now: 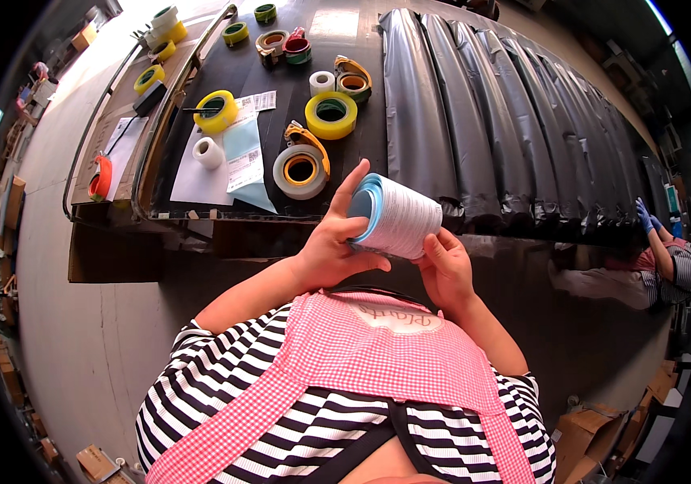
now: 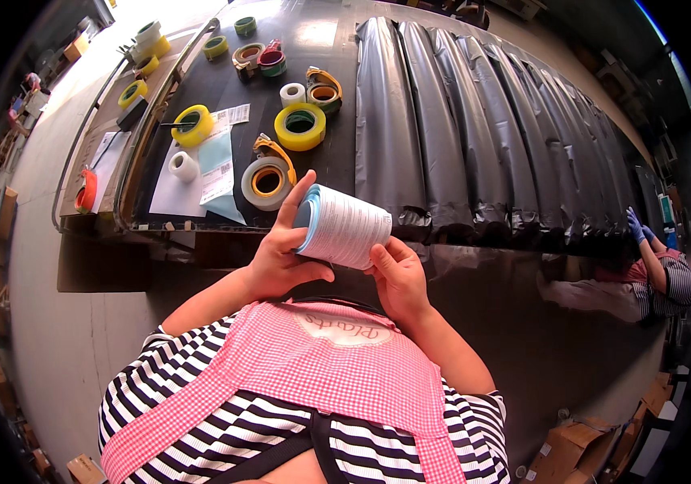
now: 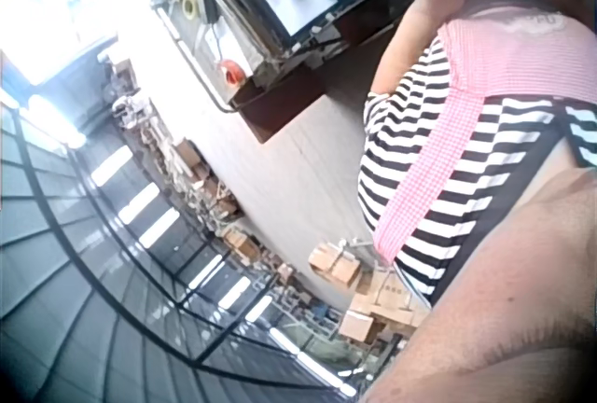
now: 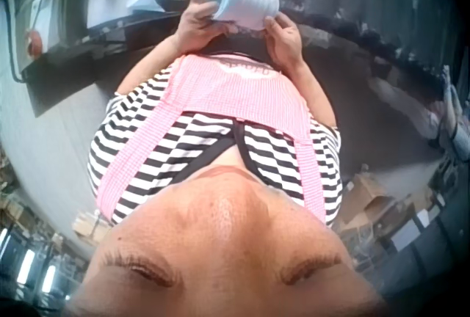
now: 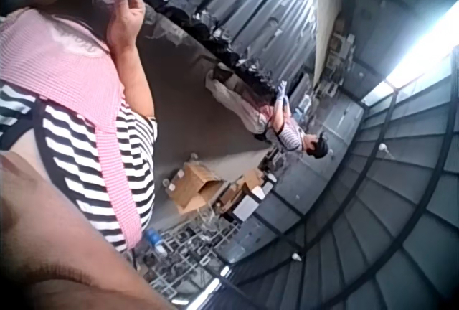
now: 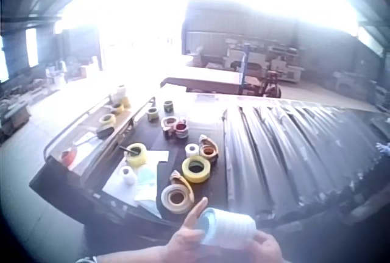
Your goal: The person wraps rolled mats in black plastic bags, folding the ends and securing them with tape. They then apply white labels to the wrapped mats on a table.
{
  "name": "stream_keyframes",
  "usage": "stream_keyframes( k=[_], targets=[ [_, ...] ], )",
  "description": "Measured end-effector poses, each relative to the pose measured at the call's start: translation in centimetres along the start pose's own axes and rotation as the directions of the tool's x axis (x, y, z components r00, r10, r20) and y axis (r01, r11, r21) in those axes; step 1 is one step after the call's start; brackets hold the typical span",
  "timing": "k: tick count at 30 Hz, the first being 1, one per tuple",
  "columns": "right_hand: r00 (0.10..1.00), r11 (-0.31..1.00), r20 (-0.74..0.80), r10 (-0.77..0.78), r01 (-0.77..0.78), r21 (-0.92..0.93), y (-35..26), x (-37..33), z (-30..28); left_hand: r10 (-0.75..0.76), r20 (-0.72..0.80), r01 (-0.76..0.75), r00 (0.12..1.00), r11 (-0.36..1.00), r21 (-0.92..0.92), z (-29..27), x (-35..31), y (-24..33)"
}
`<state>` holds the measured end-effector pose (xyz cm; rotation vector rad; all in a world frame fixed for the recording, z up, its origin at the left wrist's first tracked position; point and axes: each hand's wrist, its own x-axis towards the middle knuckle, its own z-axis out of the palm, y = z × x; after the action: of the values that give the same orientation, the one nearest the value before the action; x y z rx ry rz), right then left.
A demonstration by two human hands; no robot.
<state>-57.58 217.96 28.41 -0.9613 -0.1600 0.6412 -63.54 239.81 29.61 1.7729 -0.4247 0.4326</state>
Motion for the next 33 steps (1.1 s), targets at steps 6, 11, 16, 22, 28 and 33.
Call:
stream_keyframes(
  k=[6, 11, 16, 22, 28, 33],
  targets=[
    [0.956, 0.788, -0.193, -0.219, 0.057, -0.613, -1.3, 0.8, -1.9, -0.38, 0.055, 0.382, 0.923, 0.893, -0.24, 1.6, -0.7, -2.1],
    [0.659, -0.341, 0.641, -0.394, 0.543, -0.768, -4.8, 0.3, 2.5, -0.58, 0.085, 0.515, 0.81, 0.634, -0.577, 2.5, -1.2, -2.3],
    [0.699, -0.125, 0.548, -0.46, 0.56, -0.819, -2.1, 0.9, 1.8, -0.582, 0.183, 0.512, 0.792, 0.472, -0.718, 2.5, -1.7, -2.8],
    [0.584, -0.241, 0.624, -0.519, 0.6, -0.763, -1.3, 1.5, 1.5, -0.506, 0.036, 0.439, 0.862, 0.707, -0.555, 2.9, -2.0, -2.5],
    [0.625, -0.151, 0.543, -0.561, 0.567, -0.81, -1.1, 1.7, 1.0, -0.397, -0.055, 0.389, 0.916, 0.913, -0.121, 2.8, -1.5, -1.9],
    [0.85, 0.325, 0.369, -0.376, 0.494, -0.807, -2.9, 3.1, -1.0, -0.428, -0.022, 0.428, 0.904, 0.902, 0.057, 3.2, -0.7, -2.1]
  ],
)
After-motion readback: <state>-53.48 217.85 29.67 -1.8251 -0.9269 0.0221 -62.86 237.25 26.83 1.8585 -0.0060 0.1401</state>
